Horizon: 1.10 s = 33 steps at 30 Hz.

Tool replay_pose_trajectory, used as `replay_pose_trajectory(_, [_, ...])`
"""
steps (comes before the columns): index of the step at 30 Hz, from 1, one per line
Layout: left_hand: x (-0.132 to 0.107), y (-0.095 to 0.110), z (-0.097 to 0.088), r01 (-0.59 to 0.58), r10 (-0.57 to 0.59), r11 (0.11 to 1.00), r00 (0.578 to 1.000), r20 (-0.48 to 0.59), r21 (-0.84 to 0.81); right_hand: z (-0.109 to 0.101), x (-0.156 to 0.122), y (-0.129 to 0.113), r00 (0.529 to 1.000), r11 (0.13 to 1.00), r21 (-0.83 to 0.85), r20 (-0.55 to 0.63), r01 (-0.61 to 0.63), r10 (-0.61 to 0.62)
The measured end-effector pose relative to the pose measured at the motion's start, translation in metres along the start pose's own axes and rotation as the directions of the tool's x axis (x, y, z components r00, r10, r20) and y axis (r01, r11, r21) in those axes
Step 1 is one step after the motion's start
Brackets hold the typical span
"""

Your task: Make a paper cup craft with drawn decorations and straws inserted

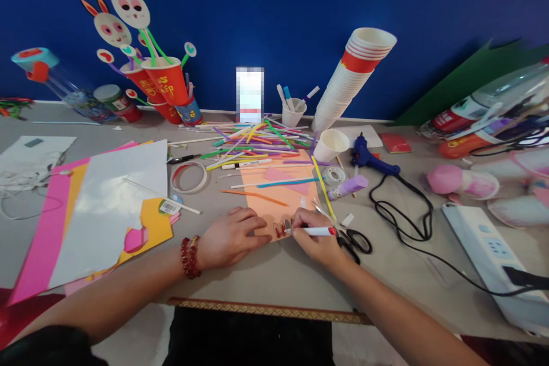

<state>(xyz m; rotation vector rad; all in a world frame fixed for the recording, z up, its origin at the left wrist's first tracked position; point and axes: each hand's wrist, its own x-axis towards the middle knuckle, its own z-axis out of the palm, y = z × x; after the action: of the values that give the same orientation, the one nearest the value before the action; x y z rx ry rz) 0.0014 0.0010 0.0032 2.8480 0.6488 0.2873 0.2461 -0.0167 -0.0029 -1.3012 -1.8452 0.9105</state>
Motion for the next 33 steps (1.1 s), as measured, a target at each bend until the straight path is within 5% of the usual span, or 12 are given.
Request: replay_pose_trajectory(33, [-0.0004, -0.0015, -0.0001, -0.01, 0.011, 1.0, 1.0, 0.021, -0.022, -0.0007, 0.0003, -0.0011, 1.0, 1.0, 0.013, 0.0, 0.0, 0.0])
